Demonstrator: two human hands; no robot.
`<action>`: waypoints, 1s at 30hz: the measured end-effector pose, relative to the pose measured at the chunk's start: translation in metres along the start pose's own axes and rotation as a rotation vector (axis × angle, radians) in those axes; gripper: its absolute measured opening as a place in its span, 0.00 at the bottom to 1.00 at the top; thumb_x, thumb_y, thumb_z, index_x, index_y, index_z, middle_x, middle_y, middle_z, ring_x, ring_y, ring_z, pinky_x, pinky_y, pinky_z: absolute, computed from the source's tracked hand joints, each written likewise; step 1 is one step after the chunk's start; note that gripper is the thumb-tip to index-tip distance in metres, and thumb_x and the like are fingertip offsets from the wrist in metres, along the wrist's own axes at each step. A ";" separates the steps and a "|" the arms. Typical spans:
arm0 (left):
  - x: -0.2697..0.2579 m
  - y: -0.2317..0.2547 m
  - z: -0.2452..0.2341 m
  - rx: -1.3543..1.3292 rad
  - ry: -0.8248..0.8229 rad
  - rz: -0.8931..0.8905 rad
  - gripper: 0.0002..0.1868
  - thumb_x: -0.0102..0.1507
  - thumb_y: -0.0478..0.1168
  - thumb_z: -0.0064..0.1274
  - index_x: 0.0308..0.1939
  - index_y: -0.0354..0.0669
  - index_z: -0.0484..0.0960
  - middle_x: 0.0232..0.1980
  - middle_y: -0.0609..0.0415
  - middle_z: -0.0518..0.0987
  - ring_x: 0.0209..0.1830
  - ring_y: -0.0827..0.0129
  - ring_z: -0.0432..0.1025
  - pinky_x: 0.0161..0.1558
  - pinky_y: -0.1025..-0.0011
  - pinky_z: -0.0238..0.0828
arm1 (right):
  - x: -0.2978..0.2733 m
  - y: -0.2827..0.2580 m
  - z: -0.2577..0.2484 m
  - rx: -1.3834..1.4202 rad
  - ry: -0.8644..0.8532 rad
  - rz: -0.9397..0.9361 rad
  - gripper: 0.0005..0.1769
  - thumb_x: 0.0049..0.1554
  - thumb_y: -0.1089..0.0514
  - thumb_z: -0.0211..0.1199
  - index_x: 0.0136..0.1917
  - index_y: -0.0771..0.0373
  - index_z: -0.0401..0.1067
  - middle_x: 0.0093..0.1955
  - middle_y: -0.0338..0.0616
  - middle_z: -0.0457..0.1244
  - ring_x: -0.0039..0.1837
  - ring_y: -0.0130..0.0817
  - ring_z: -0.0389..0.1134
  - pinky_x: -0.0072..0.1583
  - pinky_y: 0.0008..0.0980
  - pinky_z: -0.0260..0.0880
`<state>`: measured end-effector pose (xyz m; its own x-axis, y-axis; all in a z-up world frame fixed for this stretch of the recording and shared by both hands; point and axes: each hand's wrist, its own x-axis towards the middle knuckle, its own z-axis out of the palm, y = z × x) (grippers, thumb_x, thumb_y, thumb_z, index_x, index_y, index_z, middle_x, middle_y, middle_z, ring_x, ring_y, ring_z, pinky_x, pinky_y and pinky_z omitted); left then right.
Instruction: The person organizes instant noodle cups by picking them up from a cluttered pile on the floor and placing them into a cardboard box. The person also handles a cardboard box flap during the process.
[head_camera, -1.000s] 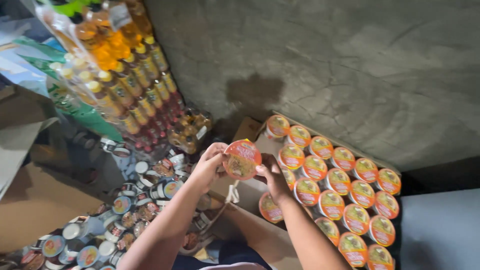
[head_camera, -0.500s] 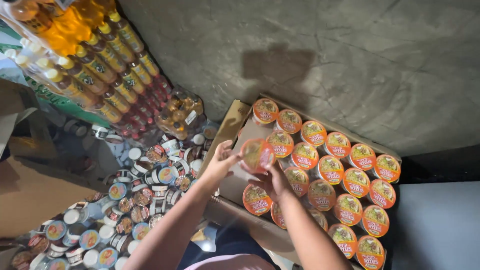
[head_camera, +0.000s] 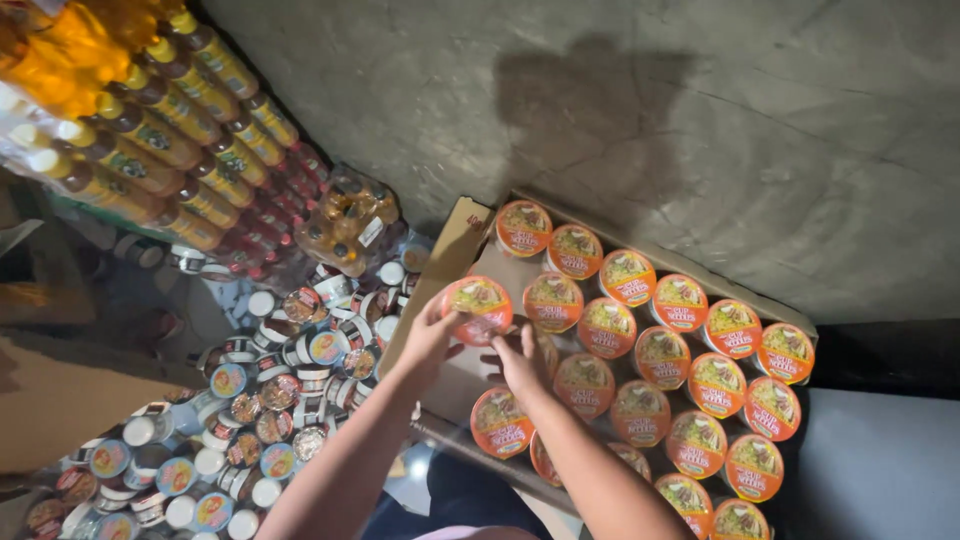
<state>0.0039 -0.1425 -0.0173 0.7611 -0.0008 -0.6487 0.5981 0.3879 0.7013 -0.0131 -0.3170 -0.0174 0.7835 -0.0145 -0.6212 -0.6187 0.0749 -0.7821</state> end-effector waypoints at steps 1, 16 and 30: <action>0.002 0.007 -0.001 -0.001 -0.003 -0.003 0.30 0.60 0.47 0.55 0.68 0.69 0.72 0.55 0.72 0.79 0.52 0.78 0.72 0.46 0.65 0.70 | 0.001 -0.007 -0.002 -0.002 0.004 0.002 0.29 0.59 0.54 0.63 0.70 0.54 0.57 0.58 0.45 0.67 0.52 0.39 0.75 0.42 0.37 0.75; 0.075 0.010 0.027 0.341 0.050 -0.095 0.27 0.59 0.49 0.56 0.64 0.58 0.78 0.48 0.65 0.82 0.43 0.76 0.74 0.42 0.69 0.73 | 0.029 -0.041 -0.033 -1.077 0.191 -1.106 0.32 0.49 0.49 0.73 0.65 0.59 0.73 0.67 0.53 0.63 0.71 0.57 0.60 0.70 0.54 0.58; 0.079 0.009 0.037 0.533 0.230 0.332 0.25 0.58 0.34 0.54 0.61 0.43 0.80 0.51 0.48 0.86 0.48 0.65 0.80 0.50 0.68 0.74 | 0.044 -0.034 -0.030 -1.310 0.162 -0.928 0.29 0.59 0.48 0.60 0.73 0.51 0.66 0.82 0.54 0.49 0.81 0.60 0.49 0.77 0.62 0.41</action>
<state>0.0788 -0.1728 -0.0517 0.8887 0.2595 -0.3779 0.4282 -0.1753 0.8865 0.0412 -0.3497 -0.0195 0.9355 0.3268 0.1343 0.3531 -0.8783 -0.3223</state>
